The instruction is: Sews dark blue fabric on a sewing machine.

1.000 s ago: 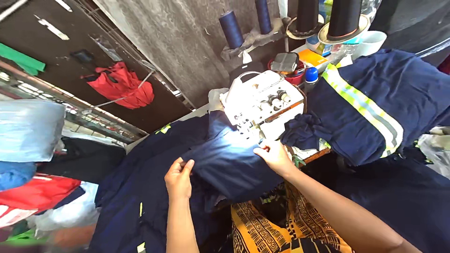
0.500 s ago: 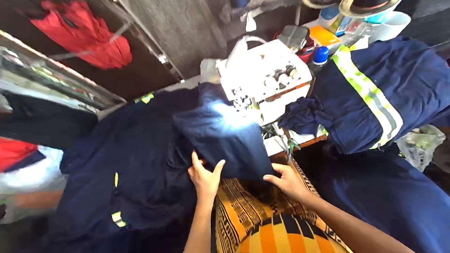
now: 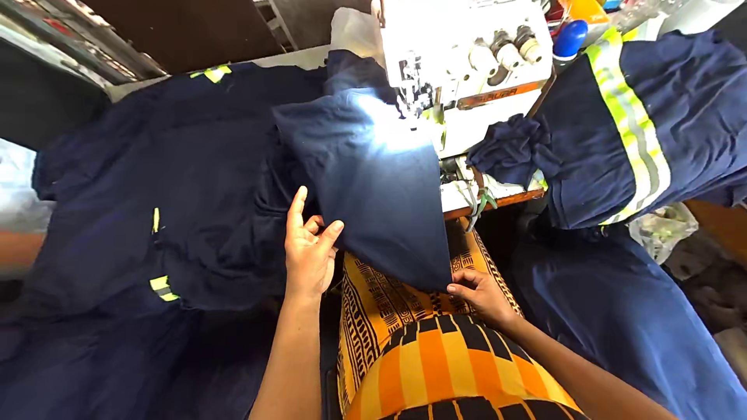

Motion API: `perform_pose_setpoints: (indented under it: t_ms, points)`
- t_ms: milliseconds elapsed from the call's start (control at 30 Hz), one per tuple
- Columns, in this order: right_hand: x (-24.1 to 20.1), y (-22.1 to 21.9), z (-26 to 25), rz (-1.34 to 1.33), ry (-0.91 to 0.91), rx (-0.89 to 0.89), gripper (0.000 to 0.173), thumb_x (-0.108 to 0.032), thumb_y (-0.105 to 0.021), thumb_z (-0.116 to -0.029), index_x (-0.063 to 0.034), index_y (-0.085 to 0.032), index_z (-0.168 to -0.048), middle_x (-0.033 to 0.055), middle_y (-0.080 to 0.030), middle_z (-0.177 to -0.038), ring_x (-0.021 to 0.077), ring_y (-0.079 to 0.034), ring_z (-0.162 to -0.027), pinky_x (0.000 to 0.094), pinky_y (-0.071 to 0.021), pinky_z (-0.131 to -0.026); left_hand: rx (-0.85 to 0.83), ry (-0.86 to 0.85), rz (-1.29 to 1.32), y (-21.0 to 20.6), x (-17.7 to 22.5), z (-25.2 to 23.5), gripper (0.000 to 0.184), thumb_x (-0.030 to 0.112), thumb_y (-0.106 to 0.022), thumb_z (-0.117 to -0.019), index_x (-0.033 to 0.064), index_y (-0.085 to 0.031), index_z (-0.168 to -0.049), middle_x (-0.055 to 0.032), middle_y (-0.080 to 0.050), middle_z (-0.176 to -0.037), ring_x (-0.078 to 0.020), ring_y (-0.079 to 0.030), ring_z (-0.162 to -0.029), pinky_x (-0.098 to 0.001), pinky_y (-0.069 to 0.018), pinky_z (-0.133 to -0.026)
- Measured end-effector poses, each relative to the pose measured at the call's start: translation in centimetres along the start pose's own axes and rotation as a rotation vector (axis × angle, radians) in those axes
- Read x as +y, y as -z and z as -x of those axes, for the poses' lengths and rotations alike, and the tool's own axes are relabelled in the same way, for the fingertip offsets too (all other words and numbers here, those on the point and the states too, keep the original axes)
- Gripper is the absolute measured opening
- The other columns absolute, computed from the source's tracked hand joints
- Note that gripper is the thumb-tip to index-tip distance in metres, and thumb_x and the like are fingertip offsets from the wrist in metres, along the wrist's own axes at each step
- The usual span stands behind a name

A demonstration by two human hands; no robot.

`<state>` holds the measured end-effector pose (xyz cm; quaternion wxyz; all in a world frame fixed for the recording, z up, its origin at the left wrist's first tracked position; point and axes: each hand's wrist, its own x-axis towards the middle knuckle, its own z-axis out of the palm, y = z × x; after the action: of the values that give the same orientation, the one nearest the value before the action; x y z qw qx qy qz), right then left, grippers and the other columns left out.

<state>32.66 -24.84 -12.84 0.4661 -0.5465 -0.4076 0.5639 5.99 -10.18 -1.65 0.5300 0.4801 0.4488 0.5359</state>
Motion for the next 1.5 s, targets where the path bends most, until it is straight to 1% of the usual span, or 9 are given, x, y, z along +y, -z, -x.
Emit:
perform_pose_setpoints:
  t_ms: [100, 233, 300, 967, 1167, 1300, 1400, 1433, 1500]
  points:
    - [0.2, -0.1, 0.1, -0.027, -0.001, -0.01, 0.007, -0.003, -0.07, -0.0895, -0.0015, -0.072, -0.097, -0.0004, -0.072, -0.086, 0.0026, -0.067, -0.078, 0.02, -0.0567, -0.075, -0.087, -0.026, 0.045, 0.4, 0.4, 0.1, 0.092, -0.012, -0.06, -0.0887, 0.0284, -0.019, -0.161, -0.002, -0.07, -0.115, -0.0136, -0.073, -0.097, -0.0325, -0.063, -0.084]
    - [-0.4, -0.5, -0.1, 0.018, -0.025, 0.023, 0.011, -0.004, -0.068, -0.0908, -0.0018, -0.067, -0.102, -0.0006, -0.068, -0.083, 0.0034, -0.064, -0.073, 0.0201, -0.0551, -0.07, -0.178, -0.181, -0.017, 1.1, 0.1, -0.9, 0.054, -0.006, -0.063, -0.0898, 0.0118, -0.06, -0.141, -0.0019, -0.069, -0.127, -0.0118, -0.069, -0.106, -0.0289, -0.0593, -0.09]
    - [-1.1, -0.8, -0.8, 0.038, 0.038, 0.061, 0.017, -0.005, -0.068, -0.09, -0.0018, -0.065, -0.106, -0.0013, -0.067, -0.083, 0.0028, -0.063, -0.072, 0.0193, -0.0538, -0.067, -0.157, -0.227, -0.044, 1.2, 0.3, -2.2, 0.043, -0.005, -0.062, -0.091, 0.0069, -0.067, -0.133, -0.0021, -0.069, -0.13, -0.0106, -0.069, -0.107, -0.0279, -0.059, -0.091]
    - [-14.4, -2.2, -12.7, 0.153, 0.66, 0.3, 0.02, -0.007, -0.064, -0.096, -0.0025, -0.077, -0.11, 0.0068, -0.075, -0.106, 0.0053, -0.071, -0.096, 0.0216, -0.0581, -0.089, -0.069, -0.308, -0.343, -1.2, 10.4, -18.4, 0.059, -0.008, -0.057, -0.0946, 0.0088, -0.047, -0.151, -0.0036, -0.047, -0.154, -0.0079, -0.062, -0.114, -0.0278, -0.0541, -0.092]
    - [-17.4, -2.6, -14.8, 0.391, 0.567, 0.39, 0.026, -0.014, -0.056, -0.1, -0.0028, -0.077, -0.109, 0.0091, -0.075, -0.092, 0.0111, -0.069, -0.079, 0.0282, -0.0573, -0.078, 0.088, -0.267, -0.204, -1.0, 11.6, -20.9, 0.059, -0.006, -0.054, -0.0978, 0.0113, -0.043, -0.153, -0.0068, -0.046, -0.153, -0.0126, -0.062, -0.113, -0.0322, -0.0558, -0.088]
    - [-17.7, -2.7, -14.3, 0.486, 0.582, 0.374, 0.028, -0.016, -0.054, -0.1023, -0.002, -0.076, -0.113, 0.0109, -0.075, -0.1, 0.014, -0.07, -0.086, 0.0295, -0.0572, -0.083, 0.208, -0.366, 0.112, 1.7, 10.6, -19.2, 0.054, -0.008, -0.046, -0.0991, 0.0081, -0.043, -0.15, -0.0037, -0.058, -0.135, -0.0133, -0.064, -0.11, -0.0344, -0.0566, -0.091]
    - [-17.2, -3.6, -13.7, 0.66, 0.783, 0.433, 0.023, -0.014, -0.06, -0.0975, -0.0016, -0.077, -0.106, 0.0136, -0.076, -0.098, 0.0252, -0.073, -0.094, 0.04, -0.0587, -0.087, 0.15, -0.456, 0.442, 4.5, 6.9, -12.4, 0.046, 0.008, -0.018, -0.1075, 0.0077, -0.038, -0.149, 0.0019, -0.066, -0.128, -0.0062, -0.065, -0.113, -0.0276, -0.0552, -0.096]
    - [-16.9, -4.2, -13.5, 0.717, 0.878, 0.419, 0.021, -0.013, -0.062, -0.0955, -0.0041, -0.077, -0.107, 0.0142, -0.074, -0.095, 0.0284, -0.073, -0.091, 0.0439, -0.0592, -0.084, 0.103, -0.463, 0.523, 4.6, 4.7, -8.6, 0.042, 0.019, -0.02, -0.1105, 0.0113, -0.041, -0.146, 0.0026, -0.065, -0.129, -0.0058, -0.063, -0.116, -0.028, -0.0533, -0.099]
    - [-16.6, -5.2, -13.2, 0.819, 1.016, 0.299, 0.034, -0.016, -0.064, -0.096, -0.0208, -0.073, -0.128, 0.0117, -0.07, -0.095, 0.0274, -0.069, -0.085, 0.0444, -0.0582, -0.074, -0.139, -0.325, 0.635, 3.3, -0.2, -0.4, 0.029, 0.034, -0.054, -0.103, 0.0225, -0.07, -0.125, 0.0068, -0.074, -0.117, -0.002, -0.068, -0.108, -0.0238, -0.0557, -0.094]
